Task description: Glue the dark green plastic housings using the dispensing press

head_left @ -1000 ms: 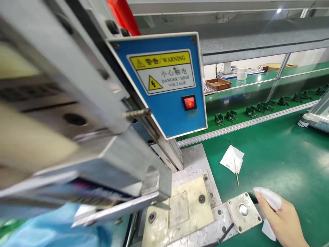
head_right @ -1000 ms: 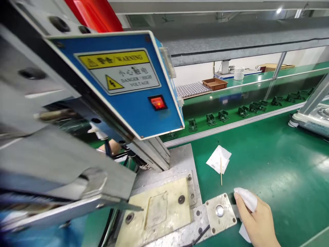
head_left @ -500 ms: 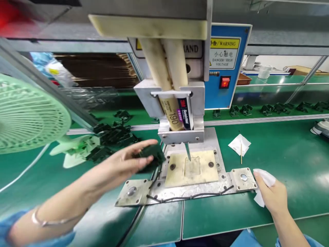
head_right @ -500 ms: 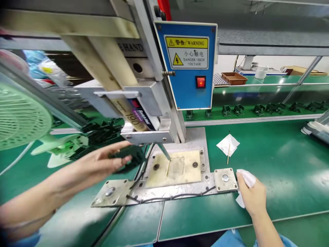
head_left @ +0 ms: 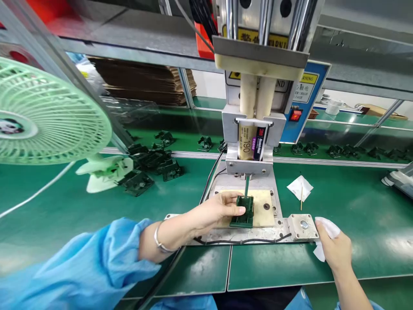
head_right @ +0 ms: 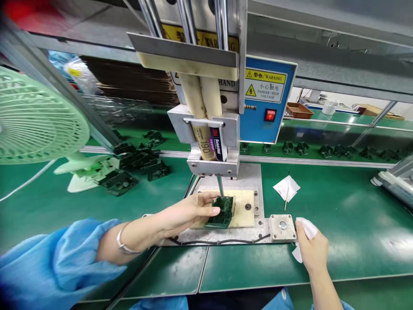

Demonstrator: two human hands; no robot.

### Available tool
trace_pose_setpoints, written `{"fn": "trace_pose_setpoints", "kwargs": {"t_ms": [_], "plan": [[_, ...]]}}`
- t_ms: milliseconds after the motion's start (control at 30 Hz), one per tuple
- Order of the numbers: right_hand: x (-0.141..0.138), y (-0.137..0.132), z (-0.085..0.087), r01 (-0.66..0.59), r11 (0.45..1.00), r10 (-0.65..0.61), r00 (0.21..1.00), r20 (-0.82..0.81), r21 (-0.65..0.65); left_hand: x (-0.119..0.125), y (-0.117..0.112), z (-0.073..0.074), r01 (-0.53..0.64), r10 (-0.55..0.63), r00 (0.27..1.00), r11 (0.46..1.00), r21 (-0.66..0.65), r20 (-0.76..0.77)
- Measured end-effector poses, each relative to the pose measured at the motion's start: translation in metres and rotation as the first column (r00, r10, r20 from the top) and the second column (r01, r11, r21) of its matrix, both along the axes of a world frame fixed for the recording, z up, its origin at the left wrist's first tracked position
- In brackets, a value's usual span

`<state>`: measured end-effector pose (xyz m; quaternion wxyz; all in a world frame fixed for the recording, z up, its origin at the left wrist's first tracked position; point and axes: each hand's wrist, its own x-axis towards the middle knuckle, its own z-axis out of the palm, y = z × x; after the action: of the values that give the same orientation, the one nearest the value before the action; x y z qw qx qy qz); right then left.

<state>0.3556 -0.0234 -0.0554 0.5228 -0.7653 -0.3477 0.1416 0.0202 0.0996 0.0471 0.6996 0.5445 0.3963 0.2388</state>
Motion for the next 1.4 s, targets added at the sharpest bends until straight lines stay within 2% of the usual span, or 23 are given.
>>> {"fn": "trace_pose_setpoints", "kwargs": {"t_ms": [100,167,233,300,367,433,500,533,567,667,733,900,1000,1100,1200,1400], "plan": [[-0.001,0.001,-0.001,0.020,1.000,-0.021,0.999,-0.048,-0.015,0.005,0.010,-0.020,-0.071,0.090,0.993,0.971,0.226,-0.075],[0.000,0.000,-0.002,0.031,0.998,-0.035,0.996,-0.079,-0.052,0.008,0.012,-0.030,-0.078,0.115,0.988,0.952,0.296,-0.108],[0.000,-0.001,-0.002,0.053,0.994,-0.062,0.994,-0.090,-0.098,0.008,0.011,-0.033,-0.058,0.111,0.984,0.938,0.341,-0.138],[0.001,-0.003,0.000,0.080,0.987,-0.093,0.992,-0.089,-0.139,0.005,0.010,-0.027,-0.022,0.086,0.983,0.932,0.363,-0.161],[0.001,-0.004,0.003,0.090,0.982,-0.107,0.989,-0.098,-0.166,-0.008,0.008,-0.013,0.009,0.105,0.966,0.898,0.439,-0.236],[-0.002,-0.003,0.008,0.054,0.983,-0.080,0.987,-0.142,-0.178,-0.029,0.006,-0.001,0.011,0.226,0.913,0.820,0.572,-0.340],[-0.007,-0.001,0.014,-0.025,0.982,-0.012,0.981,-0.193,-0.185,-0.058,0.003,0.005,-0.016,0.376,0.832,0.752,0.659,-0.409],[-0.010,0.001,0.016,-0.068,0.979,0.024,0.976,-0.217,-0.194,-0.073,0.001,0.003,-0.052,0.423,0.803,0.752,0.657,-0.421],[-0.013,0.002,0.018,-0.106,0.973,0.056,0.970,-0.237,-0.203,-0.088,-0.002,0.000,-0.095,0.438,0.789,0.780,0.619,-0.431],[-0.020,0.005,0.020,-0.124,0.971,0.072,0.967,-0.243,-0.205,-0.119,-0.016,-0.017,-0.211,0.354,0.836,0.913,0.350,-0.418],[-0.021,0.005,0.020,-0.085,0.974,0.041,0.978,-0.207,-0.211,-0.126,-0.025,-0.027,-0.263,0.334,0.863,0.938,0.226,-0.379],[-0.010,0.004,0.007,-0.029,0.955,-0.001,0.995,-0.099,-0.294,-0.121,-0.035,-0.041,-0.370,0.415,0.879,0.904,0.213,-0.235],[0.002,0.006,-0.004,0.025,0.936,-0.027,1.000,0.001,-0.351,-0.123,-0.033,-0.052,-0.439,0.446,0.894,0.891,0.115,-0.047],[0.010,0.006,-0.011,0.007,0.921,0.010,0.999,0.043,-0.389,-0.126,-0.033,-0.062,-0.485,0.483,0.873,0.875,0.012,0.065],[0.009,0.004,-0.016,0.035,0.929,-0.001,0.996,0.092,-0.369,-0.128,-0.034,-0.065,-0.490,0.489,0.869,0.872,-0.001,0.082],[0.003,0.003,-0.018,0.057,0.953,-0.007,0.986,0.166,-0.298,-0.127,-0.031,-0.061,-0.502,0.500,0.864,0.865,0.017,0.049]]}}
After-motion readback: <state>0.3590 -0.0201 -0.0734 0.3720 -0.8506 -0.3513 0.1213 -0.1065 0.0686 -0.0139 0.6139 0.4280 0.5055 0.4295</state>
